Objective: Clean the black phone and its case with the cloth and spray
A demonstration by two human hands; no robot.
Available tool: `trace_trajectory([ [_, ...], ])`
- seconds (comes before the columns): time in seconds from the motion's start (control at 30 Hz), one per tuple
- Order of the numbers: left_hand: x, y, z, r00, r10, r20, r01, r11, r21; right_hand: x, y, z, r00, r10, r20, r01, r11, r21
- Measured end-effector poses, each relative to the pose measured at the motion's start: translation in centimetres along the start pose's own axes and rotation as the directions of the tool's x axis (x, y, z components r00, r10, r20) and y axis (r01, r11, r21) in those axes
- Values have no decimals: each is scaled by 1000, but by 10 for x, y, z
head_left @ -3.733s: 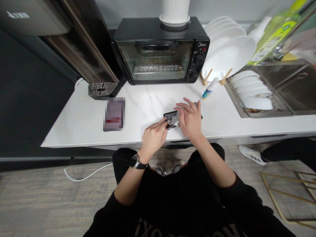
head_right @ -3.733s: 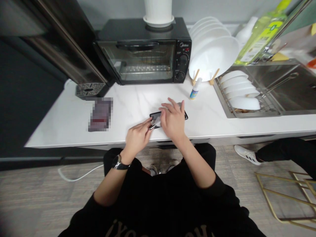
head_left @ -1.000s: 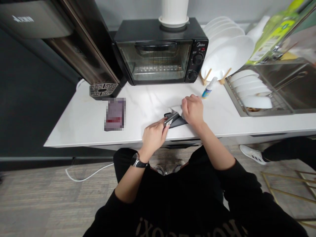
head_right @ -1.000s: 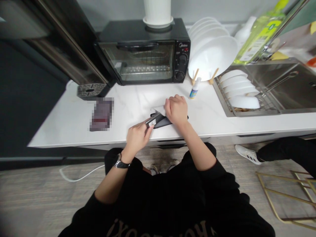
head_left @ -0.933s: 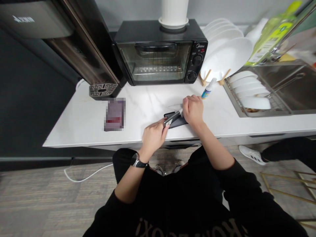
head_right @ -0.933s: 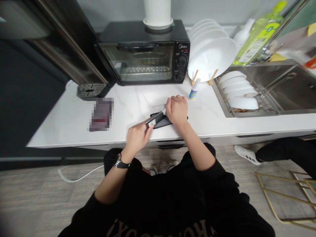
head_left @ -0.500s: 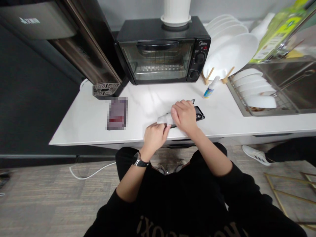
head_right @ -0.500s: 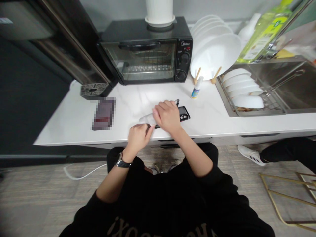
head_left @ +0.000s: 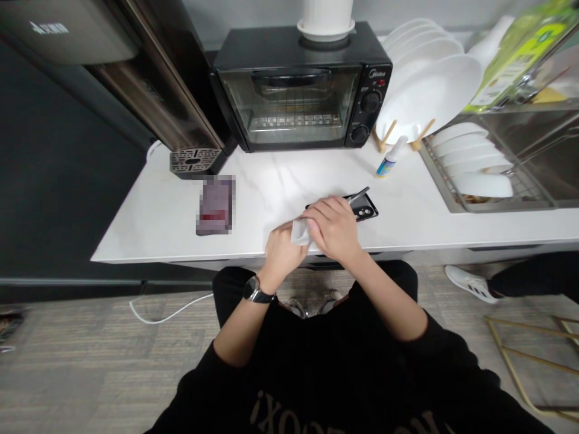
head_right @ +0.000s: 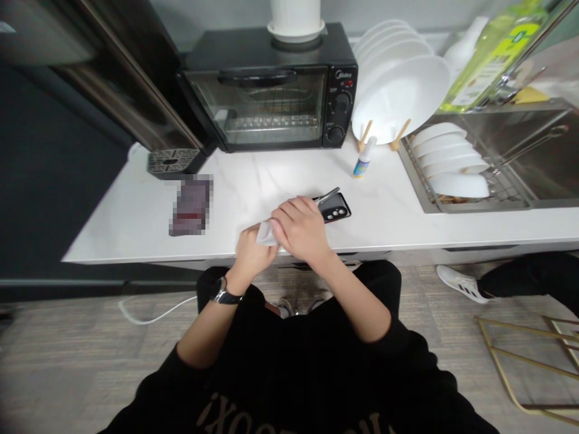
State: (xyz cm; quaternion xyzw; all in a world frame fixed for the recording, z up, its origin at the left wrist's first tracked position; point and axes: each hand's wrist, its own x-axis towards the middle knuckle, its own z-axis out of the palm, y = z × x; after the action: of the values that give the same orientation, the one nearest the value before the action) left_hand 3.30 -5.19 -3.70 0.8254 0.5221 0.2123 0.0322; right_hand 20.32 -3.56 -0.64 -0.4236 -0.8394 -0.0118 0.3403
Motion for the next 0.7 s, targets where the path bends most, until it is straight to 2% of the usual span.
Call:
trace_trajectory([
  [0.13,1,3,-5,988,138,-63,-144,982,-118,0,59,-17,969,229,-93,-232,972,-23],
  [0.2,1,5,-7,983,166,-73,-175,972,-154,-2,74,-21,943,307,-130,-310,951,-7],
  [0.23,1,5,-7,983,171,-69,-180,971,-156,-3,74,-21,937,319,-141,-322,947,5],
  [0.3,1,5,-6,985,168,-46,-173,976,-132,-7,57,-15,947,285,-148,-284,958,26],
  [0.43,0,2,-1,999,54,-3,-54,996,-73,-14,-5,2,996,68,-66,-64,996,56],
  [0.5,0,1,0,1000,-11,2,11,996,-92,-15,-21,5,1000,-30,-7,30,998,47],
  [0.53,-1,0,0,1000,-18,1,18,994,-105,-14,-21,4,998,-57,17,56,998,38],
  [0.6,-1,0,-2,1000,22,-9,-23,993,-117,-10,-5,-1,998,-45,37,44,999,18],
  [0.7,0,2,-5,993,117,-27,-119,982,-144,-3,44,-13,991,134,-30,-135,991,-26],
])
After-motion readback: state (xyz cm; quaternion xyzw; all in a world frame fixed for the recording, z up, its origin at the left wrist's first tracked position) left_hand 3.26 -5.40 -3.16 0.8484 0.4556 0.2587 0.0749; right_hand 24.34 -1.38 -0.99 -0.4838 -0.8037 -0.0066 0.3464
